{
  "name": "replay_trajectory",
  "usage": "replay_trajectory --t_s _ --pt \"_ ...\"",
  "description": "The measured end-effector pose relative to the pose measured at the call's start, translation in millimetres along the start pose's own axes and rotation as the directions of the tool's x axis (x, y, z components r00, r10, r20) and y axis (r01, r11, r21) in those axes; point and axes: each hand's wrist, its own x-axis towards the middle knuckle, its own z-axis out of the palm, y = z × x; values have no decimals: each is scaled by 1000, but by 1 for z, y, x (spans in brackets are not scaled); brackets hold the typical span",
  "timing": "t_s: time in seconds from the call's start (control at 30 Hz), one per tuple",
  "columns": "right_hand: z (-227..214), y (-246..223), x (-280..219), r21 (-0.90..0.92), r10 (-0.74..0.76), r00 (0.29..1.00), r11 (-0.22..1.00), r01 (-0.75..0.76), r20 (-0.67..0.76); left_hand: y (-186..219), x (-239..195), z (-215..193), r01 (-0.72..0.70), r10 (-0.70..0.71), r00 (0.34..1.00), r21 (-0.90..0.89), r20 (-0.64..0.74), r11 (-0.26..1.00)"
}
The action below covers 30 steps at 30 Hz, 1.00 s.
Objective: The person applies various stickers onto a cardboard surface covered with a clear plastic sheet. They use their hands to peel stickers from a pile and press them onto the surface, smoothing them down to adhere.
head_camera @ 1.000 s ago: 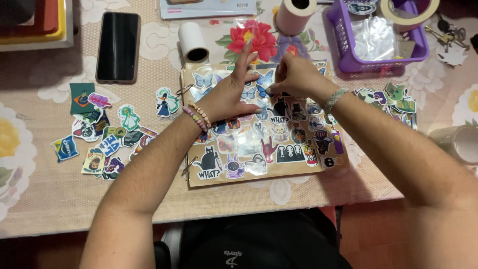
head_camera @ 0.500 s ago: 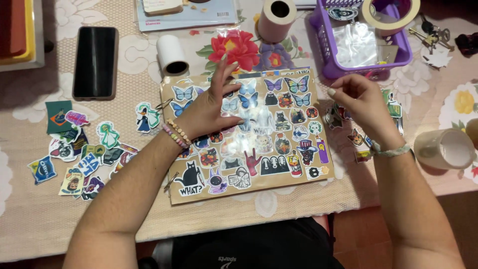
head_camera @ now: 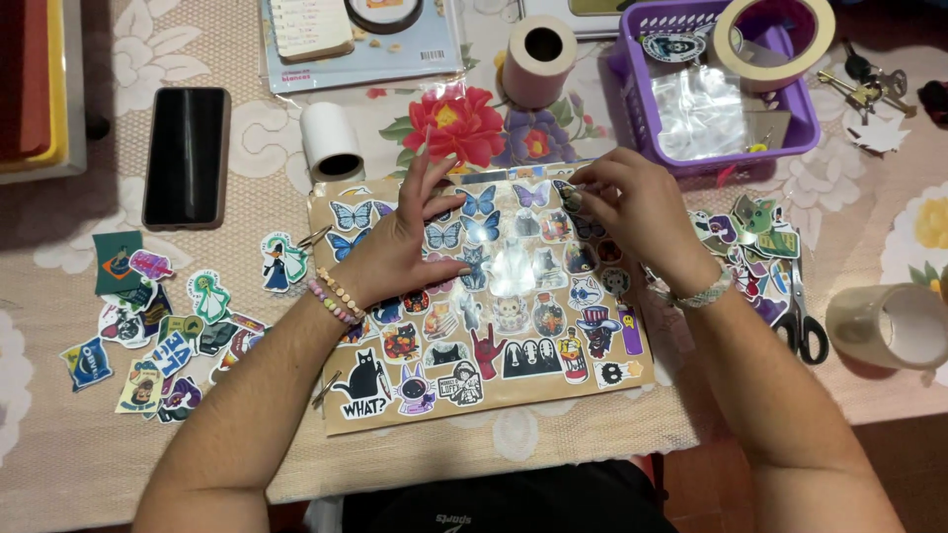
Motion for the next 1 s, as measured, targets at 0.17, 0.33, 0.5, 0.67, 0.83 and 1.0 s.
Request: replay_trajectory --t_s 0.17,0.33,0.5,0.67,0.83,1.0 --pt "2 -38 17 -12 -99 988 995 101 116 3 0 -1 10 -10 1000 -3 7 1000" --pt "7 -26 35 -156 -81 961 980 125 263 2 -1 -1 10 -10 1000 10 11 1000" --pt "-13 9 39 -150 -29 981 987 59 193 2 -1 0 -12 12 1000 3 2 1000" --pt "-35 -8 13 -128 61 980 991 -37 190 2 -2 0 -2 2 1000 4 18 1000" --pt "-17 11 -7 -113 72 985 992 -54 158 4 -1 -2 1 0 1000 -10 24 1000" --pt "-19 11 -2 -136 109 973 987 -82 205 4 -1 -1 1 -1 1000 -2 20 1000"
